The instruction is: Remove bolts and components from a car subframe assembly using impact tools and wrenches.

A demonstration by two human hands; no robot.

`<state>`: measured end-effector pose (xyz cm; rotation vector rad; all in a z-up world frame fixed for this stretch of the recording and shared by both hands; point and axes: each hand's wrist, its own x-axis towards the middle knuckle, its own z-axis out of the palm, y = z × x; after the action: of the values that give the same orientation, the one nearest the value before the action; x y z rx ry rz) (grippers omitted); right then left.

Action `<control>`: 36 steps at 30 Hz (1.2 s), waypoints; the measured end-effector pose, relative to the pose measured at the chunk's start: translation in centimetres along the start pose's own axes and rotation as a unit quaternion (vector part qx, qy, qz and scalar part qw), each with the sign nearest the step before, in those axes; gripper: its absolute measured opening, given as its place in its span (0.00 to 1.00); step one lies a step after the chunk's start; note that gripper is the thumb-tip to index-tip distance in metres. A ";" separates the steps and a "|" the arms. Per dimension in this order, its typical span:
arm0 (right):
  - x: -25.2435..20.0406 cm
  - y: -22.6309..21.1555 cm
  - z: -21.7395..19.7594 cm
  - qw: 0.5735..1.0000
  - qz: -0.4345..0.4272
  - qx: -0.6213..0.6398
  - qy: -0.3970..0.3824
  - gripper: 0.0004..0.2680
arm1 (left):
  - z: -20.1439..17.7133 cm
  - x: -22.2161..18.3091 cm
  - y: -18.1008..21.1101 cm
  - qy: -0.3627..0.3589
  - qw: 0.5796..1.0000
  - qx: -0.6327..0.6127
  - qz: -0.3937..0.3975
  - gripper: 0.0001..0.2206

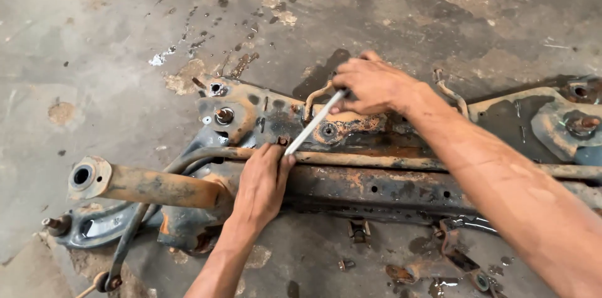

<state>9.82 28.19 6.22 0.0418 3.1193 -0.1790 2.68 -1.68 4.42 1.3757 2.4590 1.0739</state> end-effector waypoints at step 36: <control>-7.7 -4.4 3.4 0.974 0.205 -0.014 0.093 0.17 | 0.0 1.9 -5.0 0.031 0.961 -0.031 0.271 0.07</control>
<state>17.47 23.22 3.47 0.7359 3.2004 -0.1288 -1.87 -1.82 1.67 2.0911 2.1038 1.2903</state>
